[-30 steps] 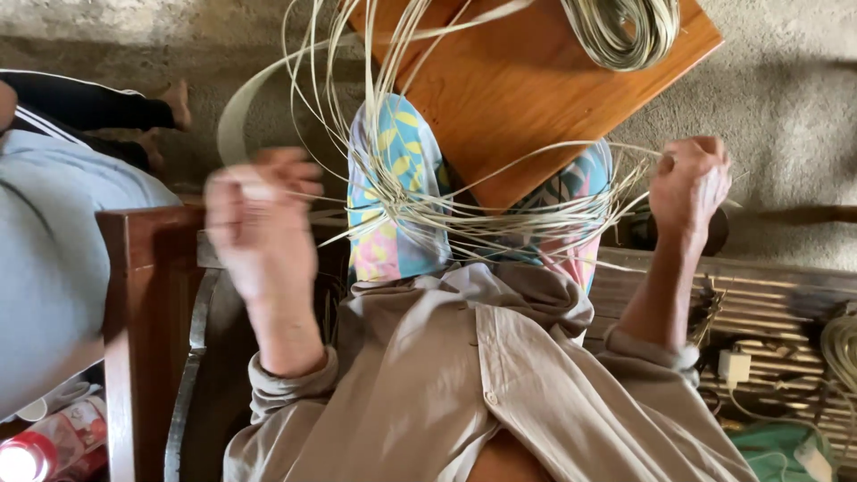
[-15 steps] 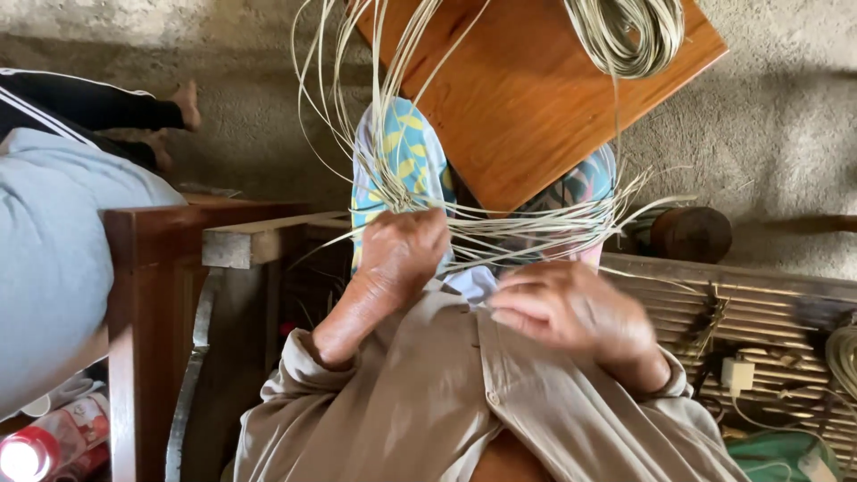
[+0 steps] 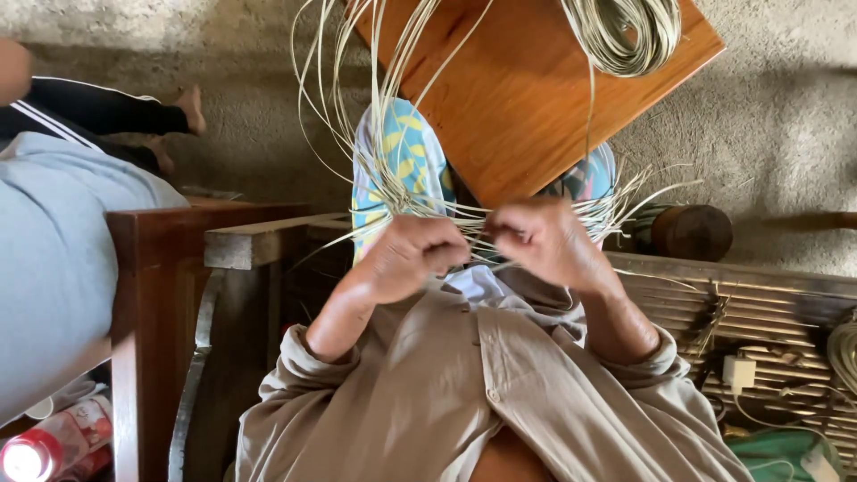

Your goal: Weaving natural fibers around a mold to create a handcrafted item

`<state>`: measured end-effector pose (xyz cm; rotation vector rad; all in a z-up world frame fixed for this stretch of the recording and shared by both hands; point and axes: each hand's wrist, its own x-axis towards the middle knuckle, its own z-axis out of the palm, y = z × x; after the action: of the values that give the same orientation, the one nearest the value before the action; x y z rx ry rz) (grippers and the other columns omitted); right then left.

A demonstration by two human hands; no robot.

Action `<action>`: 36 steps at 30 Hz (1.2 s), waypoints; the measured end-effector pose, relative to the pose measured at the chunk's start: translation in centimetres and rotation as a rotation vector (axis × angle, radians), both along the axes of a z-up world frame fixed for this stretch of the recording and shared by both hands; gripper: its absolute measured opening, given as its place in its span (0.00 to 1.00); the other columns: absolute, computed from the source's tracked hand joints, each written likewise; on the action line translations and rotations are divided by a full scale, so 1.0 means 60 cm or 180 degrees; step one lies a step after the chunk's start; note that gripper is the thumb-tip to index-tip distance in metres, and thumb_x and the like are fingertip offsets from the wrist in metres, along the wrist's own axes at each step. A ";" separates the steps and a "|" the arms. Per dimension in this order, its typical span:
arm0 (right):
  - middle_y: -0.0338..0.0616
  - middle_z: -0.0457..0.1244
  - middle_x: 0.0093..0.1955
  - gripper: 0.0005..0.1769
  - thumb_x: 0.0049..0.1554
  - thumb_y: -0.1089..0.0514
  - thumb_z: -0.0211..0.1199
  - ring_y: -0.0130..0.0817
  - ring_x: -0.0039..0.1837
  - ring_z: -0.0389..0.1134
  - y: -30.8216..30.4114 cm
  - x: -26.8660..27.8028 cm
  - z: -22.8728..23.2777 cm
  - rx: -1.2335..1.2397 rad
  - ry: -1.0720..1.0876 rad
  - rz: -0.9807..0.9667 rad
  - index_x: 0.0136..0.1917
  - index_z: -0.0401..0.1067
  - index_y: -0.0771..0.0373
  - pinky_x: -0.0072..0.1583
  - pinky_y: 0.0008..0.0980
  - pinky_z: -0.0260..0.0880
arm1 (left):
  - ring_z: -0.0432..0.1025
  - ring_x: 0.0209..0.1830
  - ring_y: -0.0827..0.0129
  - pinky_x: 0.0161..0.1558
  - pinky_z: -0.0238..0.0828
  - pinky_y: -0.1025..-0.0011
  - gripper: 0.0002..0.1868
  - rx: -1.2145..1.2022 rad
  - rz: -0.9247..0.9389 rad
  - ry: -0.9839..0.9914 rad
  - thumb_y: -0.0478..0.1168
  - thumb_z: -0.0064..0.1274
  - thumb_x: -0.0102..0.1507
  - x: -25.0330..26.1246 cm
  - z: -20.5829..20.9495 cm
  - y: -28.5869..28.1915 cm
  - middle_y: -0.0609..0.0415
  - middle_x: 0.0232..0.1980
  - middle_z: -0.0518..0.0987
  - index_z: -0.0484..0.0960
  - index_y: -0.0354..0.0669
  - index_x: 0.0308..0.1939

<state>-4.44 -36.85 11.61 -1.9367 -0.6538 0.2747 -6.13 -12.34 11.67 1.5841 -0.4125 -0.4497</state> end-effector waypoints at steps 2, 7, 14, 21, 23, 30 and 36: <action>0.44 0.63 0.28 0.03 0.55 0.62 0.67 0.42 0.32 0.66 -0.012 0.021 -0.002 0.0077 -0.0058 -0.0451 0.38 0.75 0.58 0.37 0.39 0.66 | 0.68 0.21 0.75 0.33 0.73 0.74 0.06 -0.1020 0.0192 0.0317 0.35 0.56 0.67 0.007 -0.012 0.017 0.56 0.20 0.74 0.84 0.39 0.35; 0.45 0.68 0.33 0.03 0.55 0.63 0.71 0.36 0.38 0.71 -0.073 0.055 -0.099 -0.0274 -0.0131 -0.1452 0.45 0.81 0.58 0.43 0.34 0.71 | 0.69 0.23 0.70 0.27 0.71 0.75 0.07 -0.2294 0.1949 0.1135 0.30 0.57 0.60 -0.002 0.005 0.082 0.51 0.31 0.73 0.76 0.38 0.41; 0.50 0.69 0.38 0.07 0.61 0.69 0.71 0.46 0.41 0.72 -0.268 0.093 -0.250 -0.0862 -0.0910 -0.1924 0.48 0.84 0.59 0.44 0.37 0.70 | 0.53 0.17 0.81 0.37 0.56 0.72 0.04 -0.3028 0.1635 0.0635 0.40 0.49 0.69 0.015 0.029 0.195 0.66 0.20 0.59 0.78 0.46 0.43; 0.44 0.61 0.61 0.15 0.56 0.53 0.64 0.51 0.57 0.60 -0.290 0.100 -0.178 -0.3686 -0.1401 -0.2662 0.55 0.72 0.57 0.48 0.54 0.64 | 0.59 0.37 0.68 0.43 0.59 0.69 0.06 -0.3593 0.2704 0.0708 0.32 0.49 0.64 0.012 0.056 0.159 0.60 0.40 0.72 0.77 0.48 0.41; 0.57 0.60 0.54 0.17 0.62 0.84 0.69 0.35 0.41 0.61 -0.179 0.070 -0.038 -0.0849 -0.1540 -0.2272 0.63 0.82 0.78 0.46 0.35 0.68 | 0.69 0.42 0.69 0.46 0.64 0.63 0.03 -0.3021 0.2581 0.0753 0.38 0.54 0.64 0.020 0.047 0.107 0.52 0.50 0.76 0.80 0.50 0.42; 0.51 0.58 0.23 0.23 0.59 0.73 0.56 0.31 0.23 0.61 0.123 -0.011 0.107 0.1677 0.1451 -0.0624 0.66 0.71 0.65 0.28 0.26 0.68 | 0.70 0.56 0.58 0.55 0.69 0.61 0.07 -0.2919 0.2118 0.0824 0.35 0.64 0.61 -0.003 -0.015 -0.054 0.38 0.58 0.76 0.88 0.38 0.42; 0.44 0.66 0.33 0.05 0.64 0.61 0.65 0.25 0.33 0.64 0.113 0.001 0.043 0.0630 0.0136 -0.1088 0.51 0.80 0.61 0.37 0.26 0.66 | 0.74 0.50 0.62 0.51 0.76 0.63 0.17 -0.2694 0.2142 0.0738 0.37 0.59 0.68 -0.020 -0.020 -0.061 0.44 0.53 0.79 0.82 0.32 0.59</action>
<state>-4.38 -30.07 14.19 -1.8092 -0.3008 0.0348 -7.35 -15.97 10.45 0.7516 0.1260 0.0785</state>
